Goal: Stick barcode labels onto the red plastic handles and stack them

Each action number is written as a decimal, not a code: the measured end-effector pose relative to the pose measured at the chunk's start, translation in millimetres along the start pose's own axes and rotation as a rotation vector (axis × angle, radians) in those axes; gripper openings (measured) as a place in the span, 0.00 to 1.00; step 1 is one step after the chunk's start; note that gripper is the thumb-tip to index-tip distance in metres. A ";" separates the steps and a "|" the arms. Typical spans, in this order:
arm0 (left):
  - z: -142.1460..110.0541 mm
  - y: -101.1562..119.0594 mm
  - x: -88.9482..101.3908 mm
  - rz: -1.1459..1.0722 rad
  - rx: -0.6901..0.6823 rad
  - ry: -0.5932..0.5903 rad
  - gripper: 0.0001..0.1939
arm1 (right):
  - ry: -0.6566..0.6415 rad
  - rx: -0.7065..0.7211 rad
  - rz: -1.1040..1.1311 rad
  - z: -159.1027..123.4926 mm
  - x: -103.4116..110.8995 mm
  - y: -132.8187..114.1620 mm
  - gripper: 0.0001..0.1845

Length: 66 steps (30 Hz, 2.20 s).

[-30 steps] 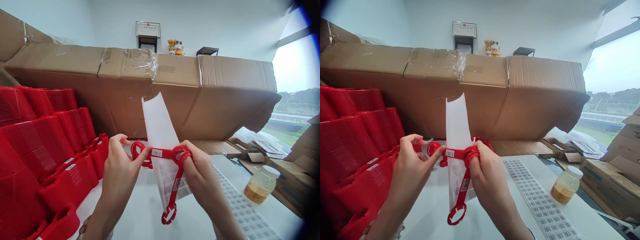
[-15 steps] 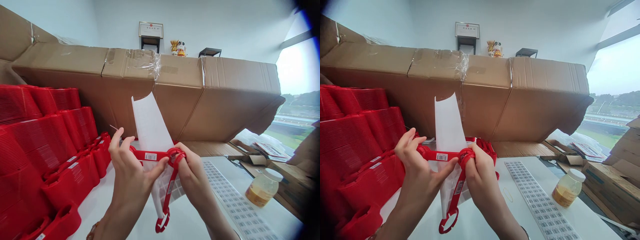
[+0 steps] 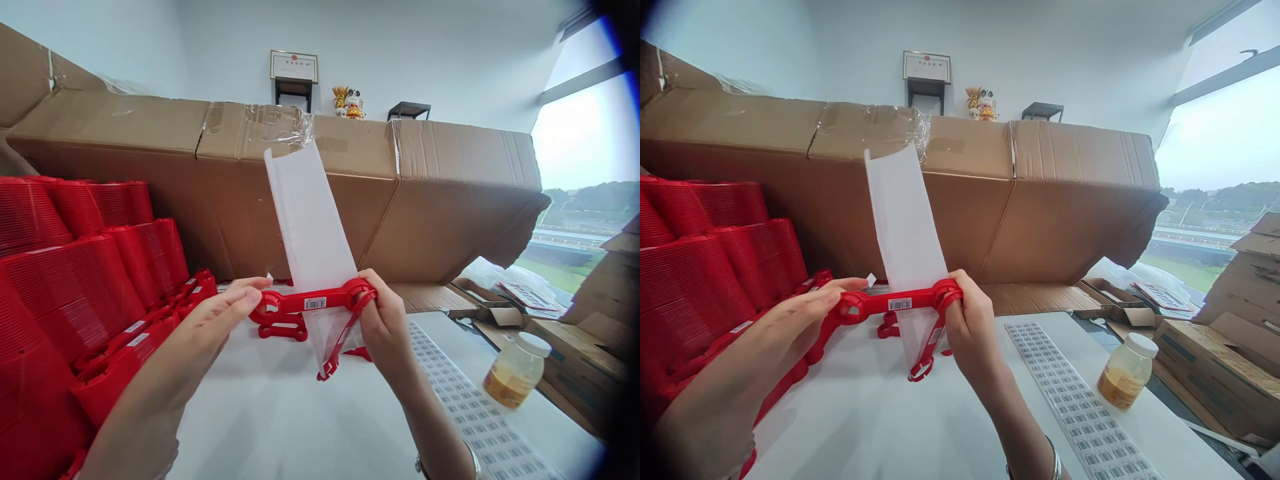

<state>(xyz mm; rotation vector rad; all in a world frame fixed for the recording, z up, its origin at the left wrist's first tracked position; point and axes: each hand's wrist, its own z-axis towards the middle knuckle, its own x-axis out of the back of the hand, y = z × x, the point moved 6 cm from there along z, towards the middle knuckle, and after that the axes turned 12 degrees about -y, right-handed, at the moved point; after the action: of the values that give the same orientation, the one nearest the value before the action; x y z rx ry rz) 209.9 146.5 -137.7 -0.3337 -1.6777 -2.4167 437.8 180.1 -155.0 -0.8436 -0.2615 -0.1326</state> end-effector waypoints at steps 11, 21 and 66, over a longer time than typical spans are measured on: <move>14.2 -16.5 -9.9 -0.218 0.080 -0.439 0.13 | -0.236 -0.152 0.082 3.1 14.2 9.7 0.10; 9.7 -13.9 -12.0 -0.126 0.114 -0.180 0.19 | -0.188 -0.233 0.026 -3.0 18.7 5.1 0.14; -24.0 6.8 -30.6 -0.120 0.014 0.025 0.23 | -0.161 -0.216 0.030 -19.7 -12.3 -14.4 0.15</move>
<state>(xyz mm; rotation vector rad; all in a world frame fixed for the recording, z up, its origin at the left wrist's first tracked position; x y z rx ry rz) 239.2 122.3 -148.5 -0.2058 -1.7500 -2.4807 426.3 155.9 -160.6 -1.0744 -0.3903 -0.0655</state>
